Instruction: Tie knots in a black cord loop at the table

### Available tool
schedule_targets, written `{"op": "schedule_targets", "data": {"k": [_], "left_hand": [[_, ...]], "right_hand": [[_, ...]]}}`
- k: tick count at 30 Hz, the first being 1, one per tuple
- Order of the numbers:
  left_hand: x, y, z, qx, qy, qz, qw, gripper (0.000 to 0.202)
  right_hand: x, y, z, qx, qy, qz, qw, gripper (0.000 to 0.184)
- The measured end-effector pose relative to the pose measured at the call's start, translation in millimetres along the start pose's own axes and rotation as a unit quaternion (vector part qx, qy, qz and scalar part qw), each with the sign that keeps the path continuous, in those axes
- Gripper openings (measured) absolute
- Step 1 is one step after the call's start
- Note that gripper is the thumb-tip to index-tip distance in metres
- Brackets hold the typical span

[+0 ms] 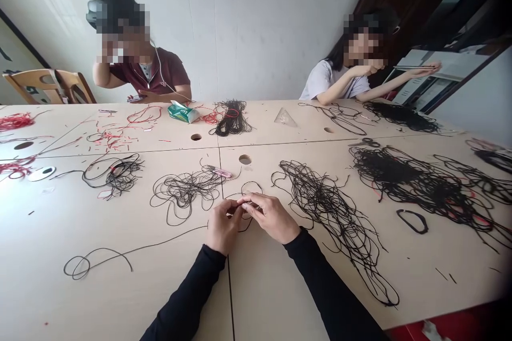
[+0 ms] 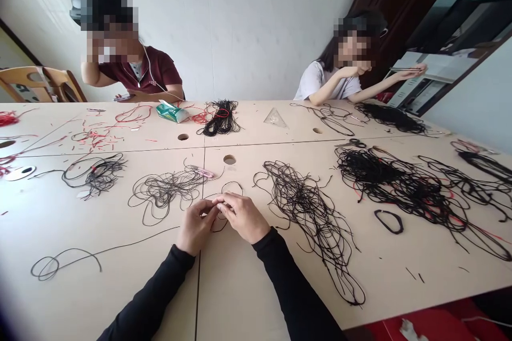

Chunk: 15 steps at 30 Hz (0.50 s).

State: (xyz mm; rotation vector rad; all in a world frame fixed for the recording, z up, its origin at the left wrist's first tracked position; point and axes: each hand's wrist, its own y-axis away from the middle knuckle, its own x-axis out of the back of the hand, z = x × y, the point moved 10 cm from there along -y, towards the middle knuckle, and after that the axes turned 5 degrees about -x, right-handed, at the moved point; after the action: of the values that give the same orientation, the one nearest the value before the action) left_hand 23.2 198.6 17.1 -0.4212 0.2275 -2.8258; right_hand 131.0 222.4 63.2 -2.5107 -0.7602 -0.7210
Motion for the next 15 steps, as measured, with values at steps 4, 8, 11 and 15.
{"op": "schedule_targets", "data": {"k": [4,8,11,15], "left_hand": [[0.7,-0.4,2.7,-0.007,0.027,0.008,1.000,0.019],[-0.4,-0.4,2.9,-0.004,0.051,0.010,0.999,0.019],[-2.5,0.1,1.1,0.005,0.038,-0.002,0.999,0.022],[2.7,0.5,2.8,-0.016,-0.017,0.018,1.000,0.019]], "right_hand": [[5.4,0.6,-1.3,0.013,0.040,0.035,0.998,0.020],[20.4,3.0,-4.4,0.011,0.107,0.112,0.988,0.018],[18.0,2.8,-10.1,0.025,0.130,0.099,0.986,0.019],[9.7,1.3,-11.8,0.034,0.116,0.057,0.991,0.017]]}}
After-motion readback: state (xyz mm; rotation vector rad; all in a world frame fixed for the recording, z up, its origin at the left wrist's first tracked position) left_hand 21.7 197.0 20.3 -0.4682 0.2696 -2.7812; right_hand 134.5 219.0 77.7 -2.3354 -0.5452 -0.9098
